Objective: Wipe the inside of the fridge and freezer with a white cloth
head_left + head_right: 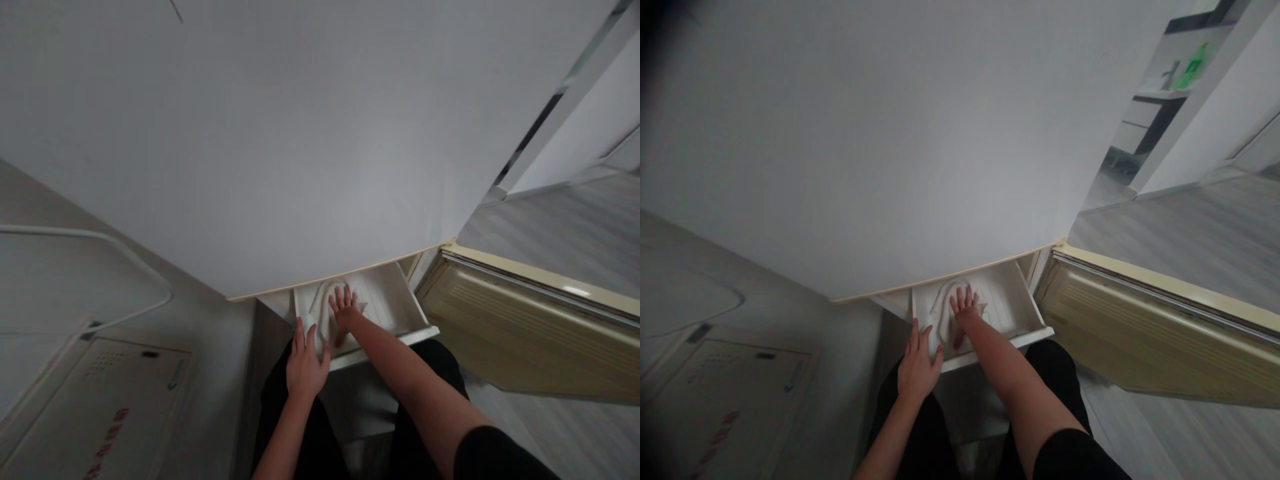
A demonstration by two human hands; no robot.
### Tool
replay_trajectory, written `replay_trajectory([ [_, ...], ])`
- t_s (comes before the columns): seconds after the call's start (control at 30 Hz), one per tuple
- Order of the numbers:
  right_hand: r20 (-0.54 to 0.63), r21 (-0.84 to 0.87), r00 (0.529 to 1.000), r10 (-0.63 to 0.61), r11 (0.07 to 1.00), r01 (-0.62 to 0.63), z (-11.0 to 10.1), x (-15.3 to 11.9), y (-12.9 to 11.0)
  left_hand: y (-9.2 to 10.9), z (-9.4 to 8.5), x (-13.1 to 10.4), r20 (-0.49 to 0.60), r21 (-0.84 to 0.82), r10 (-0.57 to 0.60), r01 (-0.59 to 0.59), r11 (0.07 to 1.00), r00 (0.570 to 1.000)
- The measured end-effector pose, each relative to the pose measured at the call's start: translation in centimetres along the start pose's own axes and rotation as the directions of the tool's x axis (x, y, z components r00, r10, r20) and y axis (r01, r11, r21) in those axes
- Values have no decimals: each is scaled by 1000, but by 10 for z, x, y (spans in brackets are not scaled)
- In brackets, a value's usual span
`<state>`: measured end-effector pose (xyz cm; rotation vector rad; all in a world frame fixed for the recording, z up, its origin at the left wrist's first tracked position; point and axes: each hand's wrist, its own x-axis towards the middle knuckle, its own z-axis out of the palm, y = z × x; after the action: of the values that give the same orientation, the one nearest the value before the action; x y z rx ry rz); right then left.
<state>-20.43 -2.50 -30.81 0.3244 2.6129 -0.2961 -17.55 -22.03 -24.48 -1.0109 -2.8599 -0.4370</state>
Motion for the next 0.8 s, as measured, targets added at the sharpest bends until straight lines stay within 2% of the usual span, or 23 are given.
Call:
replay_trajectory([
  [0.07, -3, 21, 997, -81, 997, 81, 4, 10, -33, 0, 0, 0, 7, -1, 2, -2, 1000, 1000],
  [0.13, 20, 61, 993, -118, 991, 116, 6, 16, -55, 0, -1, 0, 13, -4, 6, -6, 1000, 1000],
  [0.23, 59, 113, 985, -161, 982, 153, 2, 17, -60, -1, -2, 0, 16, -13, 2, -2, 1000, 1000],
  [0.37, 57, 194, 945, -322, 932, 306, -10, 8, -26, -1, -3, 0, 37, -21, -13, 14, 1000, 999],
  [0.47, 43, 159, 921, -387, 913, 377, -13, 3, 1, -2, -3, 0, 47, -14, -15, 15, 1000, 999],
  [0.63, -7, 83, 961, -276, 958, 276, -7, -4, 41, -2, -3, 0, 64, -1, -16, 16, 1000, 998],
  [0.8, -9, 45, 998, -60, 997, 61, -12, -35, 108, -1, -3, -1, 65, 15, -7, 6, 1000, 998],
])
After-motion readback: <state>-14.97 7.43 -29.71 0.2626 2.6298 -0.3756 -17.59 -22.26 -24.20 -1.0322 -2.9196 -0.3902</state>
